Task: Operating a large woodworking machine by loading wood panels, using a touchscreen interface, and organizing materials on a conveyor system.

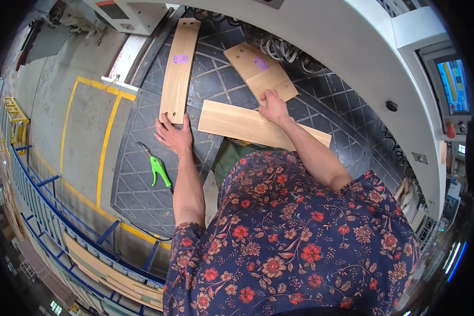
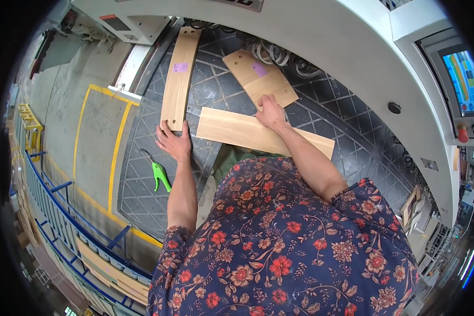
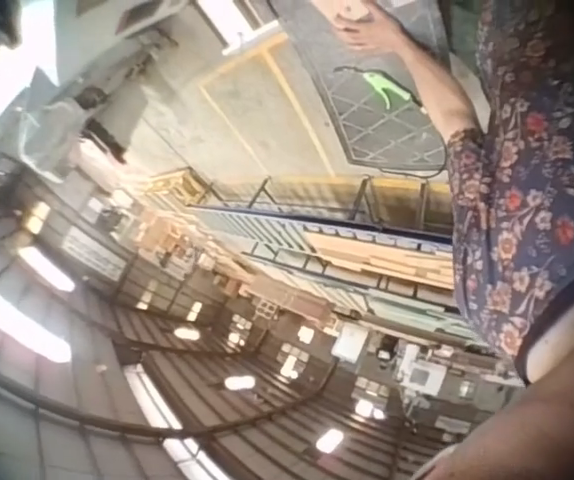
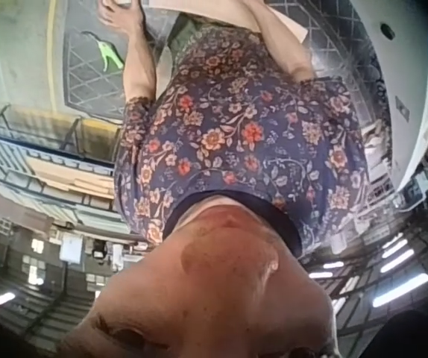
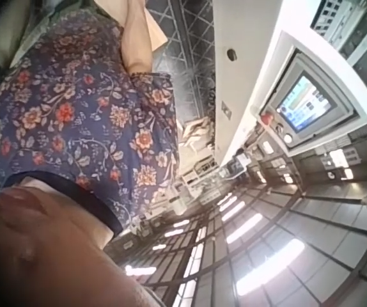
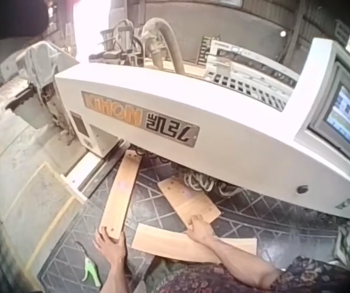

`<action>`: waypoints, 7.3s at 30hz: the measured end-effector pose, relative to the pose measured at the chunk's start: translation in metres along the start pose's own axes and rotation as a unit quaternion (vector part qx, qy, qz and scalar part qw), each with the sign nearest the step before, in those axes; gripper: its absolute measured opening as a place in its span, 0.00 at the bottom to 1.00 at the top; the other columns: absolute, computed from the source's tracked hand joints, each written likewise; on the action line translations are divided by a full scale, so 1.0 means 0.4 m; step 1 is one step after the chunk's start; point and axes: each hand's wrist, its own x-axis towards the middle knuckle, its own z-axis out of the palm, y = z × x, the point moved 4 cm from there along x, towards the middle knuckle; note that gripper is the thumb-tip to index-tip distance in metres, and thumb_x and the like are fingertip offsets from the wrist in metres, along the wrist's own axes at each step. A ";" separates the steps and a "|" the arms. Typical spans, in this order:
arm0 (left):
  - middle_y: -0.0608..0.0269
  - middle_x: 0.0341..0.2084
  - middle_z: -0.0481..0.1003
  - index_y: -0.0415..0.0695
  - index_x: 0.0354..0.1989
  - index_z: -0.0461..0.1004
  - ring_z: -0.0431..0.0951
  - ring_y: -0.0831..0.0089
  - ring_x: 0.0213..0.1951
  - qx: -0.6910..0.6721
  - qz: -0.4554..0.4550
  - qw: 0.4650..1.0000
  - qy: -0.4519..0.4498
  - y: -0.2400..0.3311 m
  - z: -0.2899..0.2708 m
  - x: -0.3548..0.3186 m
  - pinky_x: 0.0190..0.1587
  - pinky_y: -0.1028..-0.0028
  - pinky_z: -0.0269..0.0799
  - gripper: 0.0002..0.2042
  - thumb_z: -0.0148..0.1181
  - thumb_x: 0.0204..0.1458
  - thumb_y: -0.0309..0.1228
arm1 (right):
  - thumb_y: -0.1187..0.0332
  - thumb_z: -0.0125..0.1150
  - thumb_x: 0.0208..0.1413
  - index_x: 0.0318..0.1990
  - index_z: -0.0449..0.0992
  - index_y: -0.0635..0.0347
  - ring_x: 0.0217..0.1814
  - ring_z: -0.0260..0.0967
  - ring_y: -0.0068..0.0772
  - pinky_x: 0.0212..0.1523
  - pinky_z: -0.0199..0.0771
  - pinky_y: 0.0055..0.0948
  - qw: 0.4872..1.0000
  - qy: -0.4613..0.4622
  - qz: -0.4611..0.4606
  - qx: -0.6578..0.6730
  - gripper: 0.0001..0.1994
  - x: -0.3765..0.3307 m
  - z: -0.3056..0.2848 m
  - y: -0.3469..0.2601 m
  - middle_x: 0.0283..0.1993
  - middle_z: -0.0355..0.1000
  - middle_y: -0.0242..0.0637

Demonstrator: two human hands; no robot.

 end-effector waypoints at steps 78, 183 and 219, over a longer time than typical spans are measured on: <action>0.41 0.63 0.65 0.45 0.76 0.49 0.63 0.45 0.64 -0.060 -0.123 0.983 -0.121 -0.133 -0.176 -0.370 0.67 0.53 0.54 0.40 0.62 0.56 0.38 | 0.67 0.67 0.52 0.56 0.80 0.60 0.42 0.73 0.19 0.46 0.75 0.25 0.918 -0.289 0.008 0.272 0.22 -0.011 -0.148 0.204 0.42 0.80 0.31; 0.43 0.66 0.62 0.48 0.65 0.68 0.64 0.48 0.66 0.064 -0.106 0.991 0.047 -0.077 -0.034 -0.014 0.66 0.51 0.57 0.27 0.53 0.62 0.49 | 0.61 0.84 0.27 0.65 0.65 0.51 0.72 0.51 0.58 0.69 0.55 0.54 0.876 0.300 -0.332 0.180 0.50 -0.330 -0.318 -0.160 0.70 0.51 0.56; 0.47 0.66 0.63 0.48 0.64 0.71 0.60 0.53 0.68 -0.008 -0.129 0.988 0.079 -0.124 -0.079 0.002 0.69 0.55 0.51 0.25 0.59 0.58 0.43 | 0.66 0.53 0.70 0.64 0.67 0.66 0.68 0.67 0.40 0.71 0.67 0.38 0.444 0.132 0.240 0.853 0.20 -0.033 0.114 0.247 0.65 0.71 0.43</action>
